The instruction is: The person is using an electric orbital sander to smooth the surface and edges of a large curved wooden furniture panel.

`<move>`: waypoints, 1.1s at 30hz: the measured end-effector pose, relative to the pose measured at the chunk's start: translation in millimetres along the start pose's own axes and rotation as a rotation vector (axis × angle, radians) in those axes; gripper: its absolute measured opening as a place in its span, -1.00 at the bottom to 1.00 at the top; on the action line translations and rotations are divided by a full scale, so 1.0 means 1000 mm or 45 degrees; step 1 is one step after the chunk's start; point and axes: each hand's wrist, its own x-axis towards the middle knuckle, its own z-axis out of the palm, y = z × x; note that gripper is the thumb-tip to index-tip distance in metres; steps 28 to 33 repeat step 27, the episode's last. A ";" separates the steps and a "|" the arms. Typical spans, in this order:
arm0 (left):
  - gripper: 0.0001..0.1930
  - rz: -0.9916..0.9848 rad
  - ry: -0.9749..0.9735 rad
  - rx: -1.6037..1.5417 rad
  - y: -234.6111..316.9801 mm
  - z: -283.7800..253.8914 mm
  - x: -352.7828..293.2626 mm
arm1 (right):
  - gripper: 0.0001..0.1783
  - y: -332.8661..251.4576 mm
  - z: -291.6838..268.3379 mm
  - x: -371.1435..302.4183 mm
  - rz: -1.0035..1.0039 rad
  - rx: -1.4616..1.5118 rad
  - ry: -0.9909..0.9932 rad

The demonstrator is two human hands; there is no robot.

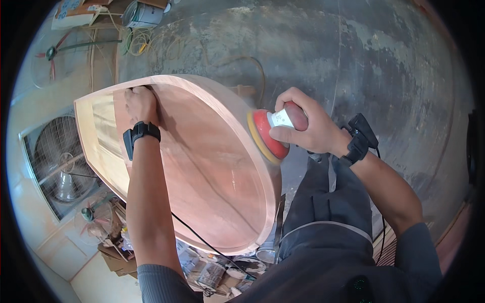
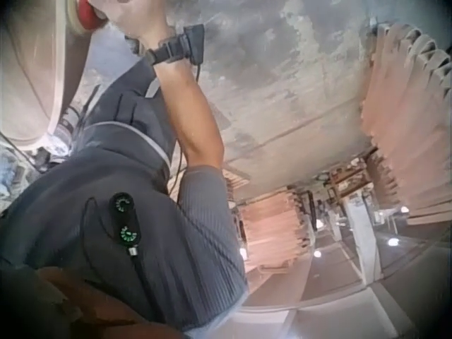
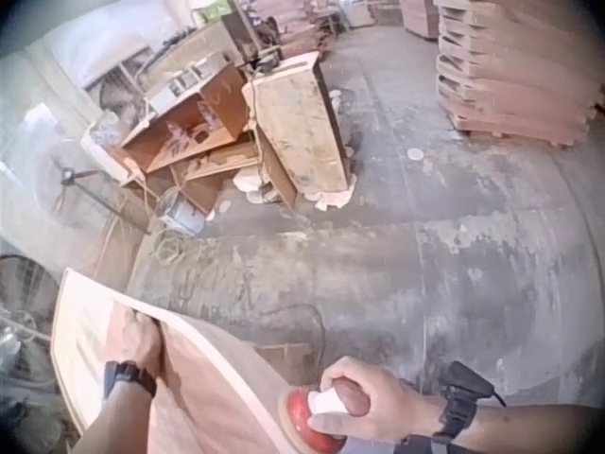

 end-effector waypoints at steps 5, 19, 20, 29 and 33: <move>-0.37 0.164 -0.045 0.021 0.001 0.002 -0.023 | -0.43 -0.001 0.016 -0.054 -0.085 -0.024 0.168; -0.39 1.345 -0.280 0.140 -0.190 -0.065 -0.179 | -0.34 -0.003 0.091 -0.151 -0.105 0.087 0.436; -0.40 1.343 -0.275 0.055 -0.193 -0.058 -0.179 | -0.34 0.002 0.098 -0.156 -0.174 0.083 0.514; -0.41 1.400 -0.222 -0.068 -0.196 -0.048 -0.175 | -0.37 0.006 0.126 -0.192 -0.091 0.052 0.556; -0.41 1.400 -0.222 -0.068 -0.196 -0.048 -0.175 | -0.37 0.006 0.126 -0.192 -0.091 0.052 0.556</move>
